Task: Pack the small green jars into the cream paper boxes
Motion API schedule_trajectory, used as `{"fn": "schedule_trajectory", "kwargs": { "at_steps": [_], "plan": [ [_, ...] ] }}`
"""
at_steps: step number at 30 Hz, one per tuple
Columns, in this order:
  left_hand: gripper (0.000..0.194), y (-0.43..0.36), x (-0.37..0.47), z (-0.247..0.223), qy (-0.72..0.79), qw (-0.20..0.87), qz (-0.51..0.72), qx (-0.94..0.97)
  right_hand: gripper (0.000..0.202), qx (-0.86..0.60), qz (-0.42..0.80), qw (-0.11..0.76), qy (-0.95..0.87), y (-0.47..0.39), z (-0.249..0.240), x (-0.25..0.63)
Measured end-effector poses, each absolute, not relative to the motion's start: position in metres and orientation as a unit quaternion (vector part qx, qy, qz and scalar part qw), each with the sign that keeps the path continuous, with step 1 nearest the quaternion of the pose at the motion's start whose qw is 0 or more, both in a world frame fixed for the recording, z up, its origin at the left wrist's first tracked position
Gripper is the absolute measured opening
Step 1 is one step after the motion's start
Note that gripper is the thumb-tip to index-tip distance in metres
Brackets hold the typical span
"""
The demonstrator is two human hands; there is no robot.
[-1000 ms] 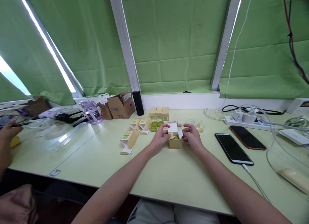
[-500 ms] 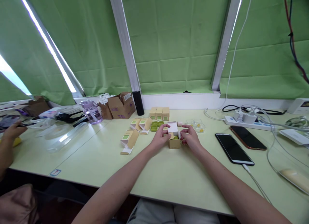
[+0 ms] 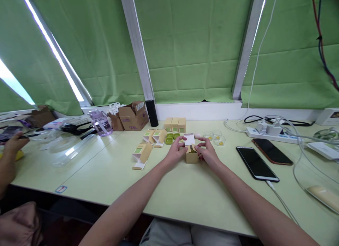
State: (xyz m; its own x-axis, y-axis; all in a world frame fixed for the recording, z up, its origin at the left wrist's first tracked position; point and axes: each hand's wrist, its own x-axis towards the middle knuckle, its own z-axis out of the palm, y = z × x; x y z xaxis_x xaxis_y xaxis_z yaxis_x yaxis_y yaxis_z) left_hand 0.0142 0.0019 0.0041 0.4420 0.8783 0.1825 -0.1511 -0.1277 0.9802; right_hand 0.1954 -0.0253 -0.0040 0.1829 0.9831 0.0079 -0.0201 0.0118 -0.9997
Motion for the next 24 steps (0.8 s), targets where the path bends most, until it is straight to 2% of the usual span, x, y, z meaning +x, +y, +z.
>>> {"fn": "schedule_trajectory", "kwargs": {
  "at_steps": [9, 20, 24],
  "plan": [
    [0.052, 0.0028, 0.0156, 0.0034, 0.301, 0.576, 0.440, 0.620, 0.063, -0.549, 0.450, 0.530, -0.464, -0.0249, -0.0016, 0.1955],
    [0.063, 0.0001, 0.0176, 0.0038, 0.287, 0.589, 0.459, 0.600, 0.065, -0.552, 0.436, 0.522, -0.483, -0.0236, -0.0031, 0.1958],
    [0.061, 0.0001, 0.0171, 0.0038, 0.293, 0.588, 0.452, 0.604, 0.064, -0.546, 0.432, 0.529, -0.485, -0.0224, -0.0053, 0.1963]
  ]
}}
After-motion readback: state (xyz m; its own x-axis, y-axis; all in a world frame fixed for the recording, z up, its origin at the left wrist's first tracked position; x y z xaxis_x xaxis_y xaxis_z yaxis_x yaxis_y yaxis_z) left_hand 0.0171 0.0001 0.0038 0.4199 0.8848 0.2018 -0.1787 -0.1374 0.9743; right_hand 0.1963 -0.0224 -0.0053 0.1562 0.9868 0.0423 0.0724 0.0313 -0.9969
